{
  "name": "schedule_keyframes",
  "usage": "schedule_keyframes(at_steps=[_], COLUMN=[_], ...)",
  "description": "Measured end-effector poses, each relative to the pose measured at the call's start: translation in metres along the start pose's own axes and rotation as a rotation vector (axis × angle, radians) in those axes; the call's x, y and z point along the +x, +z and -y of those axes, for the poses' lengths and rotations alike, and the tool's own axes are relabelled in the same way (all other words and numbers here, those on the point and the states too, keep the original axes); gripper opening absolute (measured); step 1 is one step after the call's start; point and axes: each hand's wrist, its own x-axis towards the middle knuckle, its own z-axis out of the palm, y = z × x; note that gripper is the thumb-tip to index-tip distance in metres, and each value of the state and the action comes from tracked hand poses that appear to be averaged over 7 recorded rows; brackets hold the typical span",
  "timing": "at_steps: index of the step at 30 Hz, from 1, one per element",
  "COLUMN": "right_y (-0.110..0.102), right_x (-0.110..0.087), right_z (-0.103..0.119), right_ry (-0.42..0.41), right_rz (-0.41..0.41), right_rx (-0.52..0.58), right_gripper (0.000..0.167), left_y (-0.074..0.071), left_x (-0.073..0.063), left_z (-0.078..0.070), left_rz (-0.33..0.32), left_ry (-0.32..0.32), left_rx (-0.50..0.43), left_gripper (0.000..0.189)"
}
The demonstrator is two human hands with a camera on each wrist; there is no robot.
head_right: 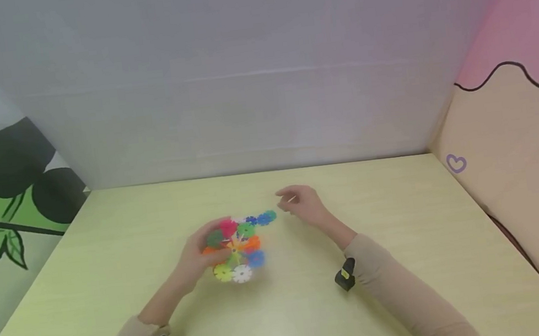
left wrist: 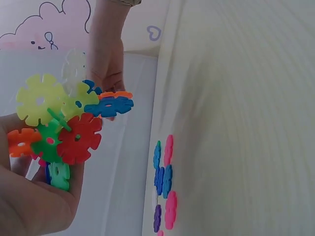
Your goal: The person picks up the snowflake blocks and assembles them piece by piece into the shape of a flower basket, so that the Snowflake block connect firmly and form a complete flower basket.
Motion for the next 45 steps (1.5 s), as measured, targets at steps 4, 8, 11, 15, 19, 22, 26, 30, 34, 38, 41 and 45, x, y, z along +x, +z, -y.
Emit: schedule_keyframes(at_steps=[4,8,11,15,19,22,26,30,34,38,41,45], right_y=[0.004,0.016,0.026,0.037,0.043,0.044,0.044,0.043,0.037,0.026,0.018,0.007], right_x=[0.02,0.037,0.047,0.052,0.051,0.049,0.047,0.045,0.039,0.023,0.004,-0.021], right_z=[-0.027,-0.045,-0.049,-0.042,-0.035,-0.033,-0.03,-0.028,-0.018,0.003,0.024,0.047], right_ry=[0.109,0.165,0.151,0.109,0.1,0.114,0.116,0.105,0.062,0.024,0.008,0.016], right_rz=[0.074,0.144,0.176,0.197,0.2,0.205,0.207,0.207,0.185,0.139,0.094,0.03], right_rx=[-0.034,-0.053,-0.103,-0.228,-0.323,-0.324,-0.298,-0.291,-0.274,-0.139,0.019,0.163], right_gripper=[0.034,0.034,0.035,0.035,0.032,0.029,0.026,0.023,0.019,0.02,0.023,0.027], left_y=[-0.008,-0.013,-0.014,-0.014,-0.012,-0.011,-0.01,-0.008,-0.005,-0.001,0.003,0.007], left_x=[-0.003,-0.005,-0.008,-0.01,-0.009,-0.009,-0.009,-0.008,-0.005,-0.002,-0.002,0.0], left_z=[0.003,0.003,0.001,0.0,0.001,0.002,0.004,0.002,-0.001,-0.006,-0.011,-0.014], left_rz=[-0.005,-0.019,-0.018,-0.006,0.009,0.012,0.006,0.005,-0.006,-0.036,-0.043,-0.043], left_ry=[-0.028,-0.056,-0.064,-0.058,-0.054,-0.059,-0.064,-0.072,-0.084,-0.107,-0.112,-0.127], left_rx=[-0.018,-0.026,-0.03,-0.035,-0.037,-0.036,-0.037,-0.051,-0.069,-0.116,-0.167,-0.238], left_gripper=[0.065,0.064,0.064,0.062,0.062,0.062,0.061,0.062,0.063,0.063,0.064,0.066])
